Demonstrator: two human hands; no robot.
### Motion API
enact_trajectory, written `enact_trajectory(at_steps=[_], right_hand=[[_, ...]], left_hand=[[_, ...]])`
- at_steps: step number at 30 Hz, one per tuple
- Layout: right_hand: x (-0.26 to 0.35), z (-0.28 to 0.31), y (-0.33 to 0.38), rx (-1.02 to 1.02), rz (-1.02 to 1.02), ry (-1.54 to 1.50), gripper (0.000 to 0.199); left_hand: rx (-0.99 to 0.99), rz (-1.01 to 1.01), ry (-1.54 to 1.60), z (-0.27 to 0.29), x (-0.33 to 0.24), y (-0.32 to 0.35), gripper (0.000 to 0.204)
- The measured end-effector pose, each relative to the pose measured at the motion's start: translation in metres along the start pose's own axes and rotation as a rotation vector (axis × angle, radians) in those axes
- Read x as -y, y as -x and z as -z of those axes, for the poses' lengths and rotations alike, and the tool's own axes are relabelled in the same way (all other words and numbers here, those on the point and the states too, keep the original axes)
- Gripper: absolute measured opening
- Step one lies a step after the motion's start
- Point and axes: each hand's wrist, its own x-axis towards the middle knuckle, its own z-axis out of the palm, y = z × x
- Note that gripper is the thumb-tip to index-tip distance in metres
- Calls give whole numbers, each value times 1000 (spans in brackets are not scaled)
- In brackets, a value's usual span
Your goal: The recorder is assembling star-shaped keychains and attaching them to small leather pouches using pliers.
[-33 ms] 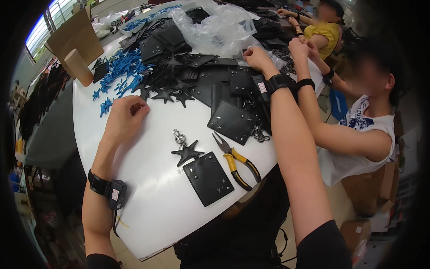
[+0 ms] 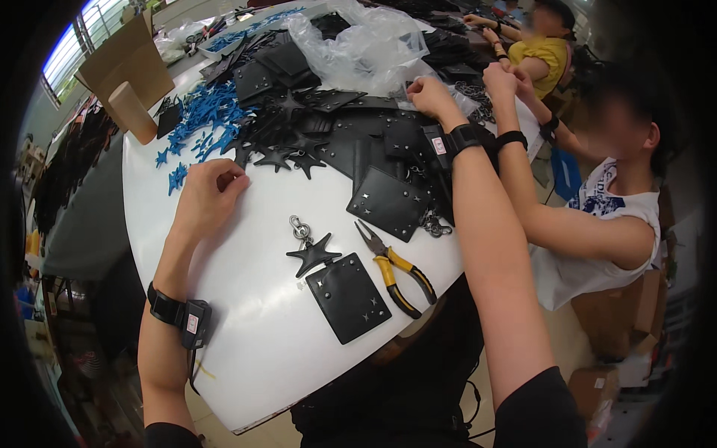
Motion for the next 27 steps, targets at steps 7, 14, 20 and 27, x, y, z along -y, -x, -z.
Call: enact_trajectory(at_steps=[7,14,20,27], right_hand=[[29,7,20,-181,87,79,18],[27,16,18,-232,124,76,21],[36,11,20,-255,76,35,25],[38,5,19,-388,21,108,29]], left_hand=[[-360,61,-156,24,28,0,13],[-568,117,-190,37,61,-2,25],[-303,-4,-87,31,63,-1,27],[-69,10,-14,24,43,8,45]])
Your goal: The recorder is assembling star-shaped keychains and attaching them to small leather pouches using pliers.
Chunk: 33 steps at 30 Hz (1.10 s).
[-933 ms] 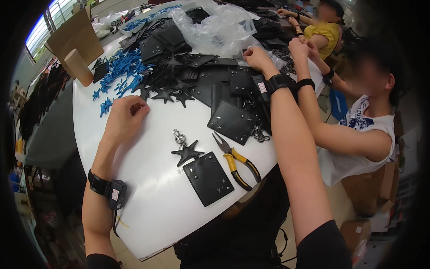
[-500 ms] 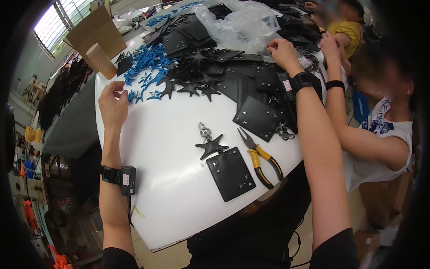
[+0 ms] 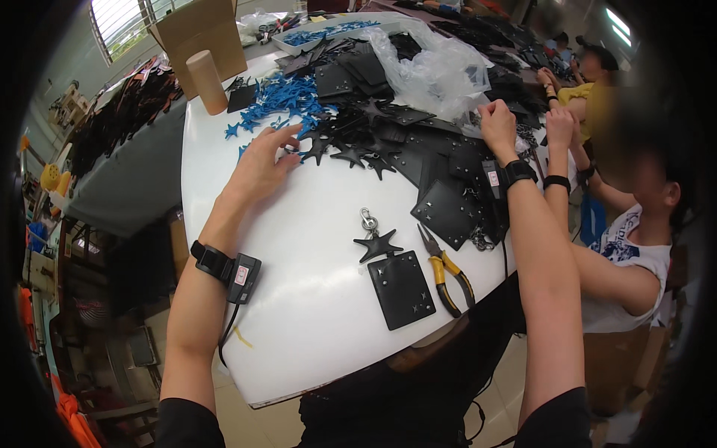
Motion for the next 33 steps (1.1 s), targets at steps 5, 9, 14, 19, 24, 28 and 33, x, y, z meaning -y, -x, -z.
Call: enact_trajectory(at_steps=[5,9,14,19,24,28,33], right_hand=[[22,48,-7,-39,-10,-114,24],[29,83,-5,15,-79,-532,15],[93,131,73,112,5,-840,19],[95,168,174,201,-108,-859,17],[87,167,238,334,-246,-874,19],[98,165,269,360,-346,-1009,13],[137,155,283,317,-149,-935,10]], left_hand=[[-170,-121,-186,-13,9,-7,47],[-63,-123,-181,-22,1,-19,23],[-80,-5,-165,-12,13,-6,18],[-42,22,-158,-18,2,-14,22],[10,-17,-108,-16,3,-12,25],[-15,-75,-35,-17,-11,-4,28],[-310,-288,300,-40,-64,16,21]])
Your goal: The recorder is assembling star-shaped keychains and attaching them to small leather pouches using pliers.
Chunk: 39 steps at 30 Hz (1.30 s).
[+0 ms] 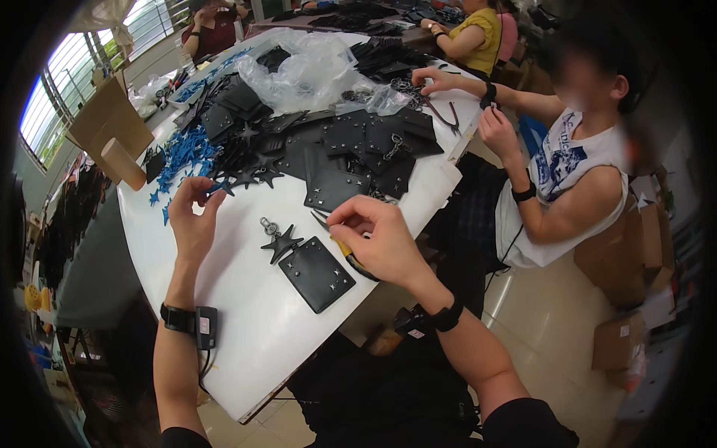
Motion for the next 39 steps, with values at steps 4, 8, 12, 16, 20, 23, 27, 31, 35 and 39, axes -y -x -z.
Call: enact_trajectory(at_steps=[4,8,12,16,20,23,27,31,35,39], right_hand=[[10,-32,-10,39,-76,-169,12],[18,-32,-17,-48,-93,-382,13],[20,-29,-19,-137,-94,-450,19],[18,-40,-20,-128,-177,-436,26],[14,-43,-25,-92,-205,-384,30],[14,-43,-23,-121,-178,-432,31],[11,-48,-20,-172,-133,-414,31],[8,-45,-21,-174,-121,-437,29],[14,-48,-22,-134,-155,-365,24],[13,-49,-22,-104,-162,-404,17]], left_hand=[[42,125,356,-29,-60,8,19],[287,343,446,-44,-104,5,22],[293,276,458,-50,-104,19,20],[302,-65,170,-45,-91,20,27],[327,-126,212,-48,-91,22,33],[377,-148,199,-46,-93,23,30],[386,-149,187,-44,-88,26,30],[395,-236,168,-44,-89,24,29],[388,-346,98,-39,-87,17,24],[358,-284,136,-40,-85,19,20]])
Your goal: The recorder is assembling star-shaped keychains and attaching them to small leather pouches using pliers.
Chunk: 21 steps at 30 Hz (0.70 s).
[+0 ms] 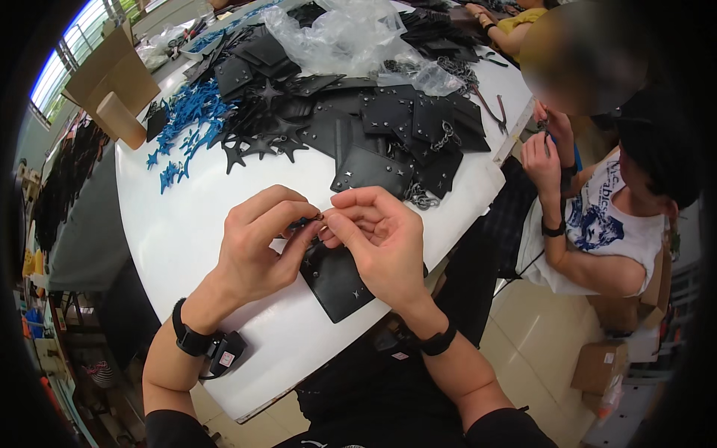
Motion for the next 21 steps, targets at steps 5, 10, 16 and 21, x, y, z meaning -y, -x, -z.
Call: enact_trajectory(at_steps=[5,10,16,21], right_hand=[[2,2,2,41,-33,61,14],[-5,-1,1,49,12,-8,7],[-4,1,-12,25,267,278,4],[13,-1,-9,56,139,90,7]], left_hand=[[-7,64,68,-4,1,1,18],[-37,-3,28,-8,3,3,22],[76,4,117,20,11,-7,32],[268,236,96,50,47,-5,20]])
